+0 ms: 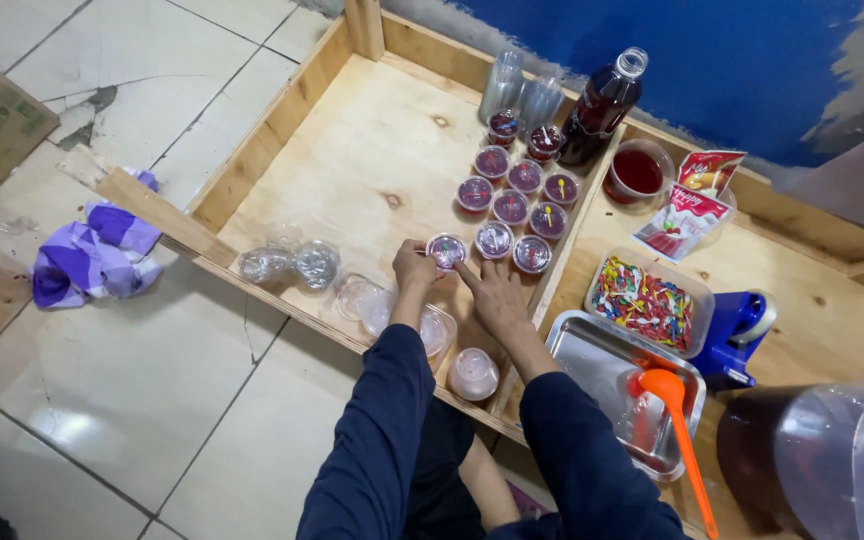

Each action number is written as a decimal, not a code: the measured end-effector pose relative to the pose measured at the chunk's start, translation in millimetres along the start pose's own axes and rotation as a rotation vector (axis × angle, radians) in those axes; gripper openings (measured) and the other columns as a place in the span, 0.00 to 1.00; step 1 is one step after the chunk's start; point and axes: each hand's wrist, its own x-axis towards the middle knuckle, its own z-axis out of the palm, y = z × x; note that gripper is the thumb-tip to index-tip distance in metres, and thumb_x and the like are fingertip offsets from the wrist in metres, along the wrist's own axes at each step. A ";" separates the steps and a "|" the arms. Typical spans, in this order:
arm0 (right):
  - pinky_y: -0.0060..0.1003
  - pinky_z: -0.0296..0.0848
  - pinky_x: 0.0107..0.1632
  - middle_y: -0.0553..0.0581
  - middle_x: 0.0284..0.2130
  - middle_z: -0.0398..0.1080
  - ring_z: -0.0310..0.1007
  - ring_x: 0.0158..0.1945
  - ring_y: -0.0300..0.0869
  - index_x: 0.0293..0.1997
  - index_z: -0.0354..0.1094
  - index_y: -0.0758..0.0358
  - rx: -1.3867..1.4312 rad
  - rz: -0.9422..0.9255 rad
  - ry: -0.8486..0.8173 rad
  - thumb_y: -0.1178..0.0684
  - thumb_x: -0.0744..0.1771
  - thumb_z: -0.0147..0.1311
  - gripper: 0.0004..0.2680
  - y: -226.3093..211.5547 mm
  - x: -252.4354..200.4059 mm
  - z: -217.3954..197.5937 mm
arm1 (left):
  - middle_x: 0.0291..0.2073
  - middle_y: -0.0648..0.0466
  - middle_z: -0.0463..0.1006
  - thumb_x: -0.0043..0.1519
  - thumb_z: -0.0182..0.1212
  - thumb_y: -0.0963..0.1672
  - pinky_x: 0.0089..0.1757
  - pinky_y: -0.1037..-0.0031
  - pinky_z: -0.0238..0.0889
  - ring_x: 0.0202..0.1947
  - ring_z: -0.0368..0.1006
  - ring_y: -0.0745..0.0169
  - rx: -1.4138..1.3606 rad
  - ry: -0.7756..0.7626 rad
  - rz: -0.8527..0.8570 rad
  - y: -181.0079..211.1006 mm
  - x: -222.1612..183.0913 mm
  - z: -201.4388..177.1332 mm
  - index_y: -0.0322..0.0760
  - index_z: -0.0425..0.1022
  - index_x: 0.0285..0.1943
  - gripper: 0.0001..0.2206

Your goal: Filling small plastic cups with a dark liquid using a ladle from a large container

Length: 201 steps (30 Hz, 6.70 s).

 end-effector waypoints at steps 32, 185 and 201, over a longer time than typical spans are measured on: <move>0.57 0.62 0.56 0.60 0.37 0.80 0.82 0.42 0.54 0.77 0.46 0.32 -0.033 0.161 -0.256 0.52 0.66 0.49 0.28 24.5 40.4 2.9 | 0.59 0.39 0.75 0.67 0.55 0.44 0.41 0.61 0.76 0.49 0.77 0.42 0.143 -0.265 0.011 13.4 26.6 11.7 0.37 0.66 0.70 0.21; 0.65 0.76 0.40 0.68 0.35 0.80 0.81 0.42 0.63 0.41 0.80 0.65 -0.018 0.942 -0.496 0.58 0.65 0.54 0.08 336.6 -420.8 -98.5 | 0.52 0.39 0.70 0.43 0.80 0.51 0.57 0.53 0.62 0.58 0.69 0.32 0.337 -0.984 0.747 -25.5 -476.7 126.3 0.50 0.63 0.66 0.41; 0.59 0.78 0.44 0.68 0.34 0.79 0.81 0.42 0.63 0.42 0.79 0.70 -0.014 1.053 -0.226 0.61 0.66 0.47 0.11 412.6 -422.1 -73.2 | 0.54 0.41 0.71 0.42 0.81 0.52 0.57 0.55 0.62 0.59 0.69 0.34 0.373 -0.964 0.722 -20.8 -466.7 124.5 0.50 0.63 0.66 0.41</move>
